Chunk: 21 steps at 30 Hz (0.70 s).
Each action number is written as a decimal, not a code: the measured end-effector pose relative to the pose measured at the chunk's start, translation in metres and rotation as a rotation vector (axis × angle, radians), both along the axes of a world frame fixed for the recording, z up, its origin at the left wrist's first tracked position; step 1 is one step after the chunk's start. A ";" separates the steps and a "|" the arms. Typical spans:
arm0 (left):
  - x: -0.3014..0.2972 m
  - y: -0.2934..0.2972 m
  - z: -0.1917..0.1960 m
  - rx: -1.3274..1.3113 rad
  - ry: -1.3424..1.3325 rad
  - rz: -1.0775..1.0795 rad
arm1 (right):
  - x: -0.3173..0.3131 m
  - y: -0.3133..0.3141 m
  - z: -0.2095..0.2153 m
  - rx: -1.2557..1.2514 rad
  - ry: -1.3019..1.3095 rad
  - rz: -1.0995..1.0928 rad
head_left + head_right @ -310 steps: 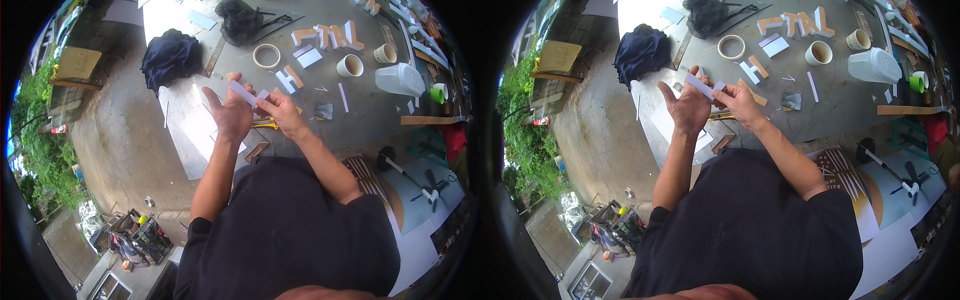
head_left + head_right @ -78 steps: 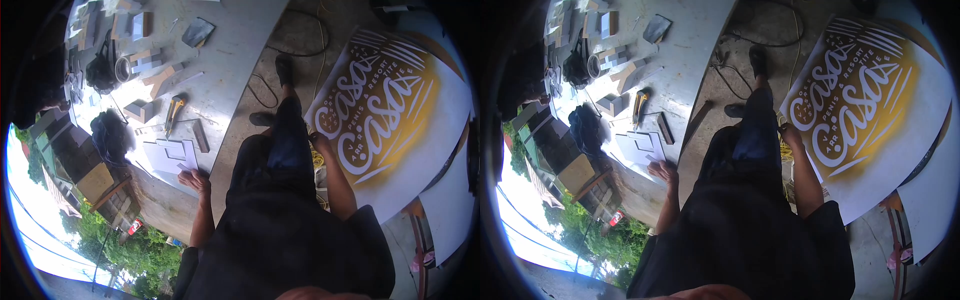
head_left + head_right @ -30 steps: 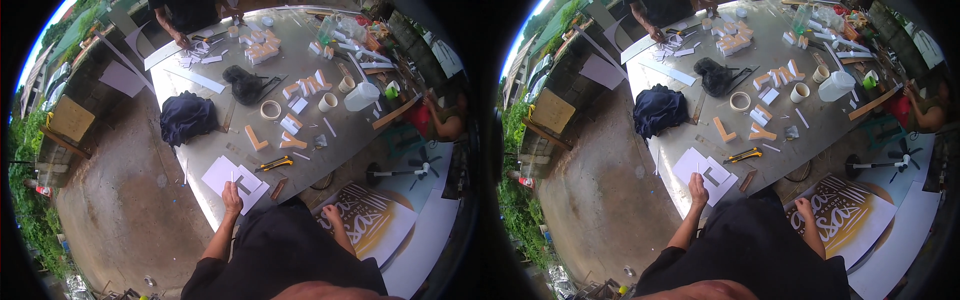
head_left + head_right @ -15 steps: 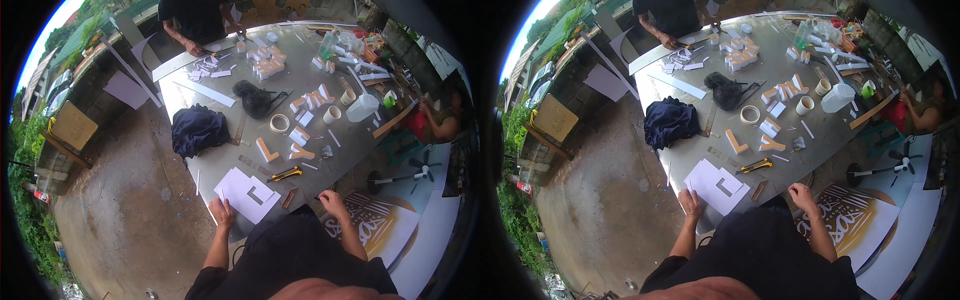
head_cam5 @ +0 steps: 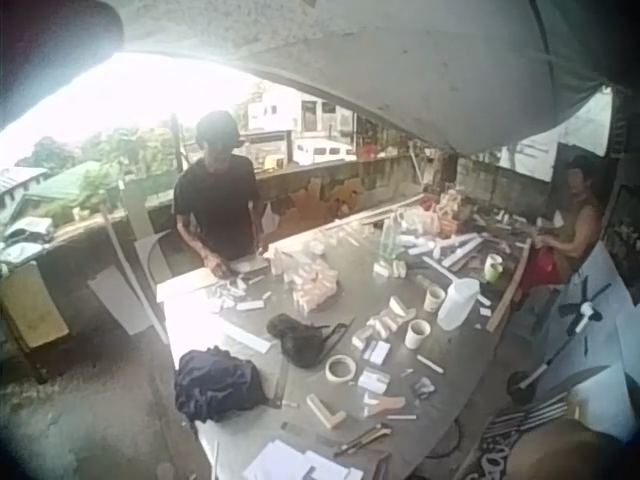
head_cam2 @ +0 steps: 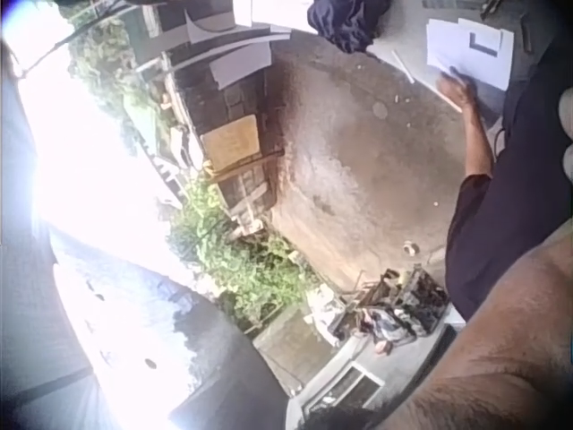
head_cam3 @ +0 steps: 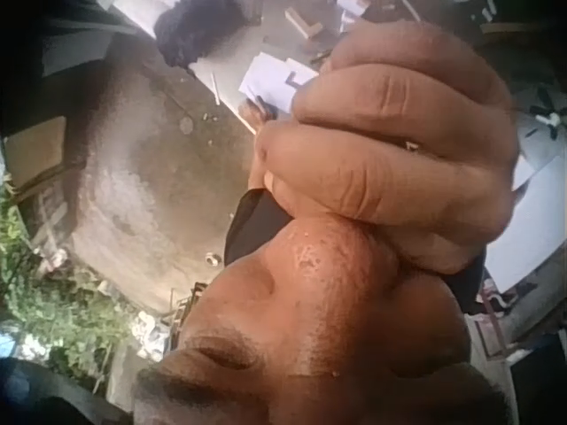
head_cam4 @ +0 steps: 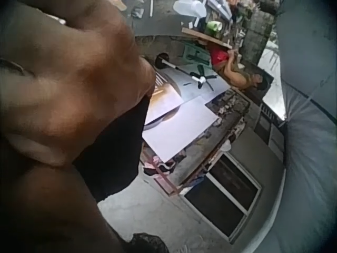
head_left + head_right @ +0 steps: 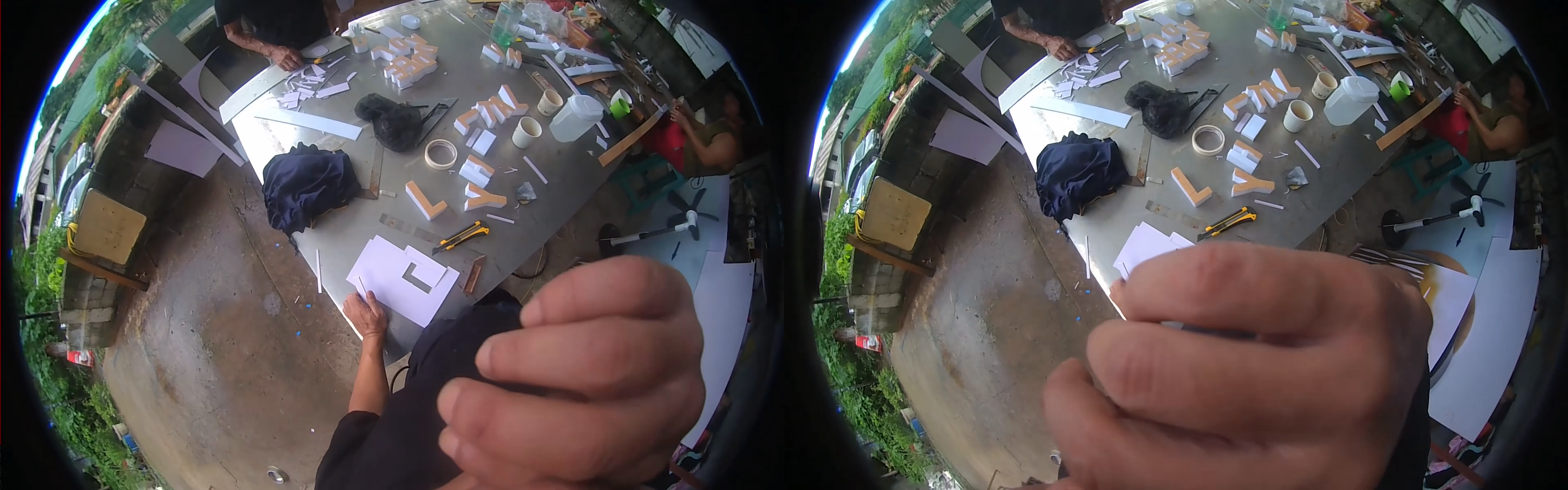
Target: Assembling 3D letters for a sign at a workshop table.
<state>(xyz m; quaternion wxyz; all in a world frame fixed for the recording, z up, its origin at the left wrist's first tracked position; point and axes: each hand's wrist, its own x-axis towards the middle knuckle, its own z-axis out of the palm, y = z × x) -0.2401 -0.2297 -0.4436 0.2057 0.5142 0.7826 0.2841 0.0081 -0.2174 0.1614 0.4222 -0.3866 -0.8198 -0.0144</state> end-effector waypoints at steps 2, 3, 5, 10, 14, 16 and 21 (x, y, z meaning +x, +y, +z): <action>0.046 0.032 0.060 0.212 0.104 -0.221 | -0.003 0.012 -0.012 -0.020 -0.012 -0.107; 0.036 0.028 0.055 0.167 0.116 -0.196 | -0.006 0.015 -0.014 -0.007 0.036 -0.067; 0.024 0.009 0.056 0.104 0.120 -0.180 | -0.006 0.021 -0.022 0.009 0.125 -0.002; 0.044 0.033 0.074 0.278 0.065 -0.206 | 0.011 0.030 -0.027 0.084 0.208 0.124; 0.028 0.025 0.075 0.316 0.059 -0.157 | 0.061 0.040 -0.056 -0.091 0.073 0.449; 0.027 0.044 0.085 0.310 0.092 -0.182 | 0.055 0.034 -0.087 -0.399 0.010 0.241; 0.013 0.113 0.095 0.242 0.254 -0.089 | 0.057 0.024 -0.124 -0.480 0.007 0.269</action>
